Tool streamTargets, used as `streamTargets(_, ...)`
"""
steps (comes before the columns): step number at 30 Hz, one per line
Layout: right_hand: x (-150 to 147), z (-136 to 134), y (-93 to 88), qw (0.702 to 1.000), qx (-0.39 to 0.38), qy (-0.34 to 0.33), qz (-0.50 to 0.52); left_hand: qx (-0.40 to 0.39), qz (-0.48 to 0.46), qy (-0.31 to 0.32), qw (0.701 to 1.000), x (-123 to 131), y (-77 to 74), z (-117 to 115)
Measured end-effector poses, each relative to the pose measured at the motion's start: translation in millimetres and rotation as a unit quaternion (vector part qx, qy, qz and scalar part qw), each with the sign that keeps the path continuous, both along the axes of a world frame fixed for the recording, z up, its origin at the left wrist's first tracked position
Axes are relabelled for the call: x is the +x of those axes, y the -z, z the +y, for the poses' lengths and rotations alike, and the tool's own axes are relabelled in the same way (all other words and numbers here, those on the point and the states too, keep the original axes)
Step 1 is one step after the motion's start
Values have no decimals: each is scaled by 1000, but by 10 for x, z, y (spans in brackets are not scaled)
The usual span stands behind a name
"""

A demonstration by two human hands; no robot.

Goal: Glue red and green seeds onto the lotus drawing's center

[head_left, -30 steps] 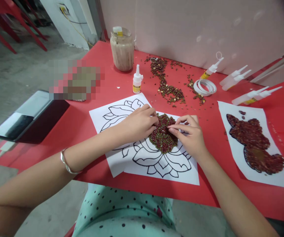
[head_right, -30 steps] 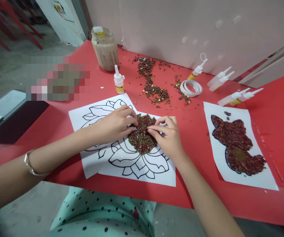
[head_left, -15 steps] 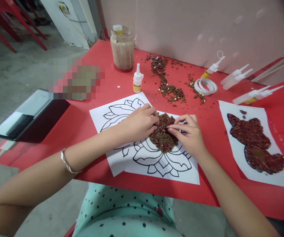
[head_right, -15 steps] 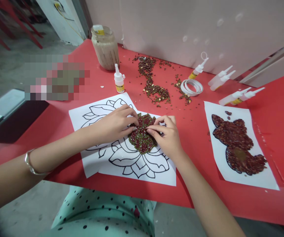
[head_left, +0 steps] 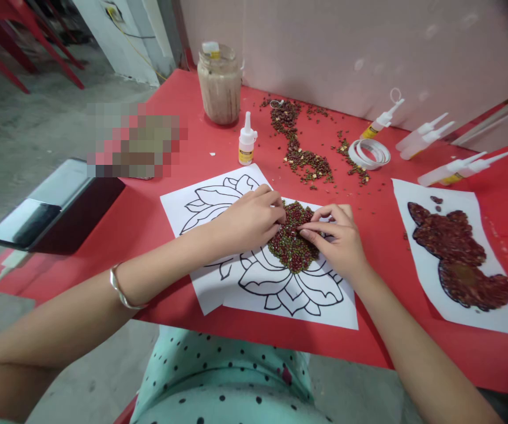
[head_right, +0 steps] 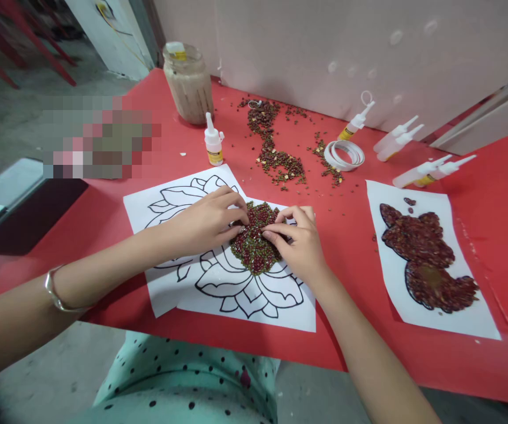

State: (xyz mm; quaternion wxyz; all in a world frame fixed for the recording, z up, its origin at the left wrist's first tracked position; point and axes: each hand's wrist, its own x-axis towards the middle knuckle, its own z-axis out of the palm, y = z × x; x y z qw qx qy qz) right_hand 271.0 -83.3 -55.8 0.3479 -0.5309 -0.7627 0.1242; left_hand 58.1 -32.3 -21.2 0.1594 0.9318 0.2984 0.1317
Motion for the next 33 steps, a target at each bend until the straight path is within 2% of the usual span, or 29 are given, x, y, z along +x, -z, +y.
streamTargets(15, 68, 21, -11, 999, 34, 33, -13, -7, 1, -6, 1000, 4, -22, -21)
streamTargets(17, 128, 39, -20, 998, 35, 54, -8, -4, 1, -4, 1000, 2, -15, -21)
streamTargets(20, 262, 79, -45, 991, 41, 122, 35, -4, 1, -3, 1000, 2, -4, -17)
streamTargets(23, 408, 131, -68, 968, 33, 196, 152, -8, 1, -4, 1000, 7, -3, -16)
streamTargets(27, 520, 194, -88, 901, 29, 233, 366, -2, 9, -23, 1000, 3, -5, 10)
streamTargets(30, 532, 215, -105, 859, 23, 260, 440, 11, 41, -47, 998, 13, -6, 100)
streamTargets(33, 519, 216, -116, 843, 14, 268, 465, 55, 71, -60, 994, 96, -36, 283)
